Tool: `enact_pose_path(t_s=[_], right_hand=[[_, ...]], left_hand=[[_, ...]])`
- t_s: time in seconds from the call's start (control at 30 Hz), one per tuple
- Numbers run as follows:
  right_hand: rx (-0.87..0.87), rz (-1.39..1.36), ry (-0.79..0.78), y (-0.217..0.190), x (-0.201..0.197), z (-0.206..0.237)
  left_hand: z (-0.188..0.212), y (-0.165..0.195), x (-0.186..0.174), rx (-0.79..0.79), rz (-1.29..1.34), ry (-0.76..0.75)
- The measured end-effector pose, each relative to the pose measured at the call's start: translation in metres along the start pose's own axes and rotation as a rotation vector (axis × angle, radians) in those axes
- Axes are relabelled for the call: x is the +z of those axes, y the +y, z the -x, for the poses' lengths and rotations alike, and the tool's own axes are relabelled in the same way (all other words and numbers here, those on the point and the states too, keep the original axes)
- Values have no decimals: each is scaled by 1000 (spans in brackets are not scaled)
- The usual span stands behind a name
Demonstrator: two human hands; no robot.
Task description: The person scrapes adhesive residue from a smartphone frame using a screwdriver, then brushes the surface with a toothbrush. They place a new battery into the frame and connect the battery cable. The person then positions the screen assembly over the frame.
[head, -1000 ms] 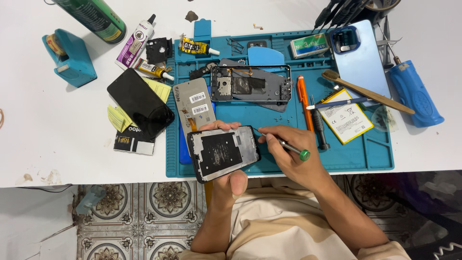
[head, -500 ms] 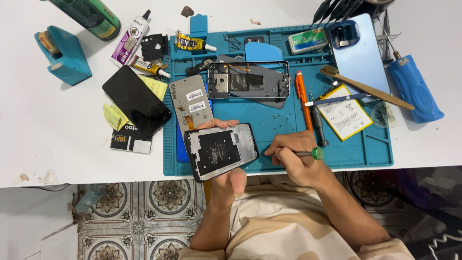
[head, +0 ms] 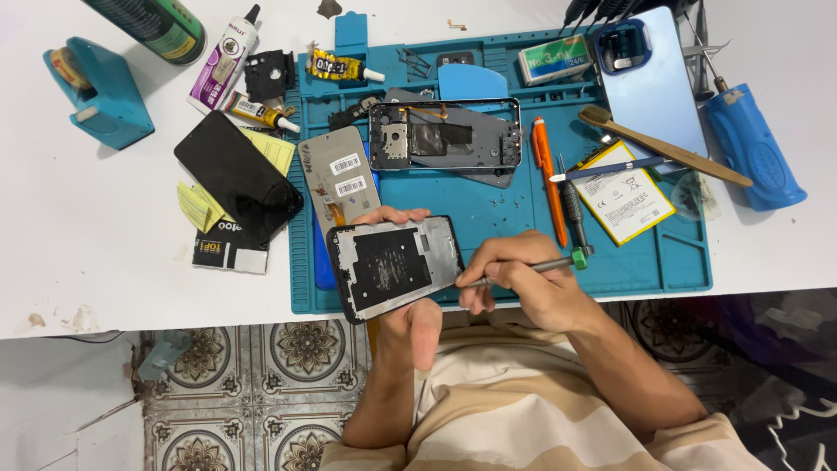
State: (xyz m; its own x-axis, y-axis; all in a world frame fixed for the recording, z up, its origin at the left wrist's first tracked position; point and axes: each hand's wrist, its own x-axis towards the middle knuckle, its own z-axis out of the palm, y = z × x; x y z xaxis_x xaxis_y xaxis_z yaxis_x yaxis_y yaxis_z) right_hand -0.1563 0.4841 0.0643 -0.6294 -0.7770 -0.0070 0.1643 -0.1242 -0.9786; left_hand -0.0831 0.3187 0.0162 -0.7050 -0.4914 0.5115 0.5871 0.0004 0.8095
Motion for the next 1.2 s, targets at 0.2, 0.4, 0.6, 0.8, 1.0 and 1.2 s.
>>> enact_pose_path(t_s=[0.2, 0.4, 0.6, 0.8, 1.0, 1.2], right_hand=[[-35, 5, -2, 2, 2, 2], [-32, 219, 105, -13, 13, 5], [-140, 317, 72, -43, 34, 5], [-403, 216, -76, -45, 48, -4], [-345, 4, -122, -43, 49, -16], [-310, -189, -115, -35, 50, -26]], left_hand=[[-2, 4, 0, -10, -55, 12], [-6, 24, 5, -143, -22, 8], [-2, 6, 0, -178, 141, -21], [2, -47, 0, -160, 588, 12], [-1, -31, -1, -334, 607, 57], [-11, 19, 0, -273, 339, -159]])
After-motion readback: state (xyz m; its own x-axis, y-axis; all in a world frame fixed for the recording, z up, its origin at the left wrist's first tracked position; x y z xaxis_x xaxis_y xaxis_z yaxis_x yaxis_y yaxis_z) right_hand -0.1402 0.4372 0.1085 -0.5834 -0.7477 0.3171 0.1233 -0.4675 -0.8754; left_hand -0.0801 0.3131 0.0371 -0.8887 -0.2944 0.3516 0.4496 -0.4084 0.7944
